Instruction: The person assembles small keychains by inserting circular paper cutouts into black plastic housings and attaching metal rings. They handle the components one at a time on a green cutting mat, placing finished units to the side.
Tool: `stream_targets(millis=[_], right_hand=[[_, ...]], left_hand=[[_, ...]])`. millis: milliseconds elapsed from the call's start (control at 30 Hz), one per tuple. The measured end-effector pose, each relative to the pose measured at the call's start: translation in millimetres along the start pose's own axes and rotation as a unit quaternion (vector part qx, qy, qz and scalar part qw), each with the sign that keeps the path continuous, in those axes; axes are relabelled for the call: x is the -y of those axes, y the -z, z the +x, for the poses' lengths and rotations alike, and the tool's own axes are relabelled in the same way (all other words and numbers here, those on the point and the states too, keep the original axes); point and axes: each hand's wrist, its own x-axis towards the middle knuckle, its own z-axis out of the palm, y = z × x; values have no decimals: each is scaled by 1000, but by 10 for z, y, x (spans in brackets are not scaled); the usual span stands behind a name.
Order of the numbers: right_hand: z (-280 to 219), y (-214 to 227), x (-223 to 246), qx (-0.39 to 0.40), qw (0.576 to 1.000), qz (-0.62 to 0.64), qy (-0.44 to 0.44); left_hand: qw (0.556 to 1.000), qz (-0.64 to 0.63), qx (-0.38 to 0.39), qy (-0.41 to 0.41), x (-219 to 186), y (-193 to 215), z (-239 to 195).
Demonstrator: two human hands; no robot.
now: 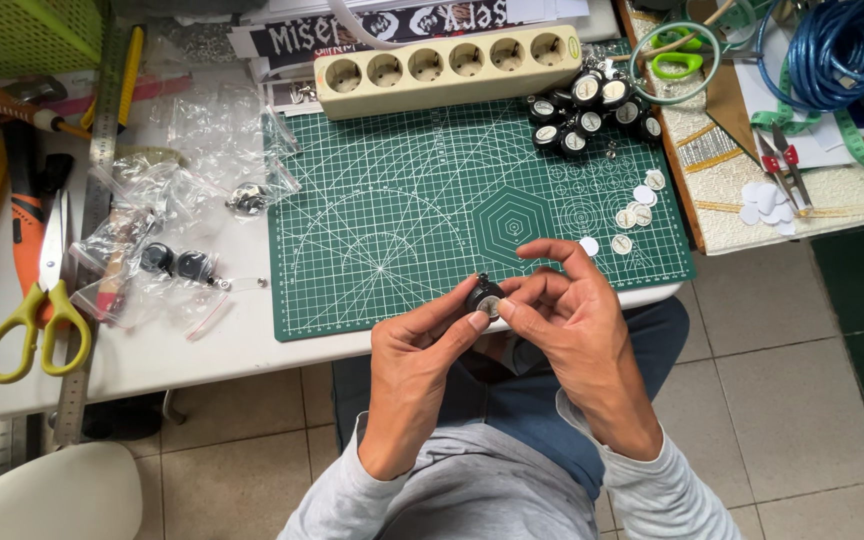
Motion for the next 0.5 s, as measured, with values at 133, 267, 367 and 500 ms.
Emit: stream_targets(millis=[133,267,367,500], right_hand=[[2,-1,3,4,1000,5,3],[4,1,-13,7,1000,5,8],[5,0,-30,4,1000,6,5],[10,4,-53,4,1000,11,15]], left_hand=[[1000,5,-3,4,-1,4,1],[1000,-1,-6,10,-3,0,0],[1000,0,-6,7,-5,-5,-7],[1000,4,-13,8,-1,-13,-13]])
